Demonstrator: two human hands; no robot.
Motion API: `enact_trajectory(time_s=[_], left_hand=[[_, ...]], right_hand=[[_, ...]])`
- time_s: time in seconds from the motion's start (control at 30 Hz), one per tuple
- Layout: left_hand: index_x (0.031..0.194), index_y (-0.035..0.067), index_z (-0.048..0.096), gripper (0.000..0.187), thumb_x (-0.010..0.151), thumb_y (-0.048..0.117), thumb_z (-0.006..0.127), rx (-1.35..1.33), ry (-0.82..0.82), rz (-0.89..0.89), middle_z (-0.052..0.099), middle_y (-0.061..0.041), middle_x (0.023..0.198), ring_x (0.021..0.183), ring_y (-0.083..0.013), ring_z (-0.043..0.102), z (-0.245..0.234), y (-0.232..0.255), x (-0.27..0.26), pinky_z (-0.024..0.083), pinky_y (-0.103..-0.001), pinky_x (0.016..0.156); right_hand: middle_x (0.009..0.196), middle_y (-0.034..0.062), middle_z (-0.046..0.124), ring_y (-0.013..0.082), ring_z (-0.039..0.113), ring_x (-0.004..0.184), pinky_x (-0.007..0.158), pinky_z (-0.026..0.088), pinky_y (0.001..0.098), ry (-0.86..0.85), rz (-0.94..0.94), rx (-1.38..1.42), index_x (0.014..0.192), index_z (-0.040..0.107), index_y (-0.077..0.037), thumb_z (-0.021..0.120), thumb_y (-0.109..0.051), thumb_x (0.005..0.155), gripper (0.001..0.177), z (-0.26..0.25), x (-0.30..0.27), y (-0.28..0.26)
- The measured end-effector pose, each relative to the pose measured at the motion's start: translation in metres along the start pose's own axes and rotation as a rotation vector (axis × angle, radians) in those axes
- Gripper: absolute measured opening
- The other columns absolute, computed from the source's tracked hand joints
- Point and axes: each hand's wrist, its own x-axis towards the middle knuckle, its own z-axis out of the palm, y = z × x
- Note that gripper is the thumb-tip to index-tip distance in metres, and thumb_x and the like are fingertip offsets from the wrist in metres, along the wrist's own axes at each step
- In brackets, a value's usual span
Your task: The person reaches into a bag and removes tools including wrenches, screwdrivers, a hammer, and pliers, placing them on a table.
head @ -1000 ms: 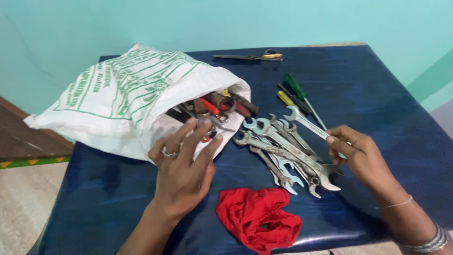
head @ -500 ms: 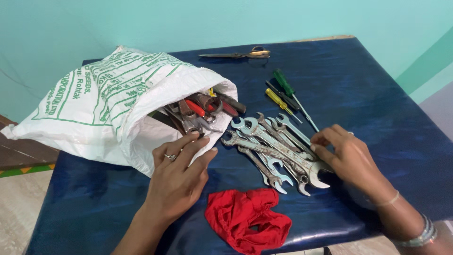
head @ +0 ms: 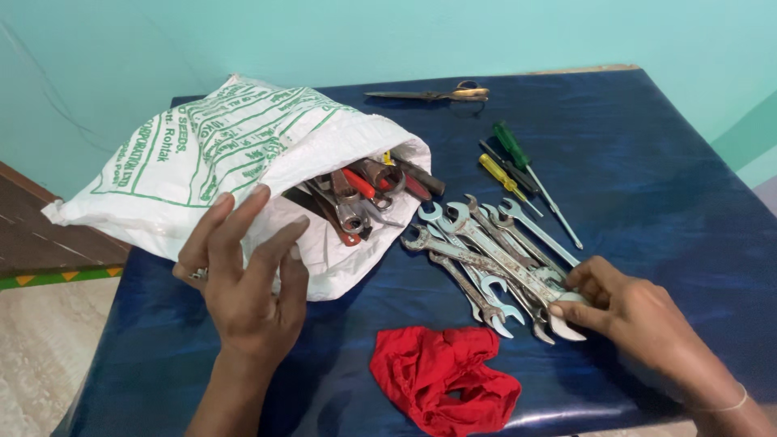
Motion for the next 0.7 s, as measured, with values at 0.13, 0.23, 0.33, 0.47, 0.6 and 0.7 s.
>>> enact_trajectory(time_s=[0.13, 0.23, 0.33, 0.47, 0.6, 0.7], left_hand=[[0.113, 0.012, 0.077, 0.023, 0.091, 0.005, 0.072, -0.023, -0.017, -0.051, 0.059, -0.009, 0.147, 0.146, -0.0310, 0.042, 0.002, -0.002, 0.000, 0.024, -0.041, 0.119], [0.113, 0.012, 0.077, 0.024, 0.090, 0.004, 0.072, -0.043, -0.018, -0.056, 0.058, -0.010, 0.147, 0.146, -0.0317, 0.042, 0.006, -0.004, 0.000, 0.024, -0.042, 0.119], [0.115, 0.012, 0.076, 0.028, 0.089, 0.003, 0.071, -0.042, -0.017, -0.075, 0.057, -0.010, 0.149, 0.146, -0.0331, 0.042, 0.008, -0.005, 0.000, 0.023, -0.042, 0.120], [0.123, 0.016, 0.075, 0.037, 0.089, 0.002, 0.067, -0.052, -0.021, -0.109, 0.050, -0.011, 0.156, 0.151, -0.0360, 0.037, 0.012, -0.010, 0.000, 0.023, -0.042, 0.125], [0.125, 0.020, 0.077, 0.051, 0.081, -0.003, 0.063, 0.073, -0.074, -0.172, 0.048, -0.014, 0.159, 0.153, -0.0366, 0.036, 0.013, -0.016, -0.002, 0.020, -0.047, 0.118], [0.134, 0.019, 0.072, 0.058, 0.081, -0.004, 0.060, 0.051, -0.105, -0.186, 0.043, -0.018, 0.162, 0.153, -0.0368, 0.035, 0.015, -0.020, -0.002, 0.021, -0.049, 0.117]], right_hand=[[0.092, 0.0089, 0.077, 0.0236, 0.075, 0.088, 0.079, 0.058, 0.0388, -0.081, 0.021, 0.069, 0.104, 0.074, -0.010, 0.081, -0.047, 0.079, 0.045, 0.004, 0.006, 0.007], [0.085, 0.0090, 0.076, 0.0216, 0.074, 0.079, 0.076, 0.055, 0.0368, -0.128, -0.041, 0.194, 0.095, 0.077, -0.007, 0.081, -0.042, 0.078, 0.038, 0.008, 0.007, 0.011], [0.074, 0.0076, 0.069, 0.0169, 0.064, 0.071, 0.069, 0.049, 0.0346, -0.181, -0.035, 0.248, 0.088, 0.077, -0.006, 0.081, -0.039, 0.081, 0.034, 0.013, 0.013, 0.021], [0.057, 0.0039, 0.054, 0.0138, 0.041, 0.055, 0.053, 0.033, 0.0329, -0.298, -0.077, 0.510, 0.076, 0.074, 0.002, 0.077, -0.032, 0.086, 0.035, 0.027, 0.026, 0.050], [0.047, -0.0011, 0.038, 0.0115, 0.031, 0.042, 0.042, 0.023, 0.0303, -0.356, -0.104, 0.811, 0.070, 0.070, 0.002, 0.071, -0.028, 0.088, 0.035, 0.034, 0.037, 0.069], [0.047, -0.0014, 0.040, 0.0108, 0.030, 0.039, 0.039, 0.020, 0.0298, -0.420, -0.165, 0.867, 0.075, 0.073, 0.002, 0.070, -0.025, 0.087, 0.030, 0.035, 0.034, 0.057]])
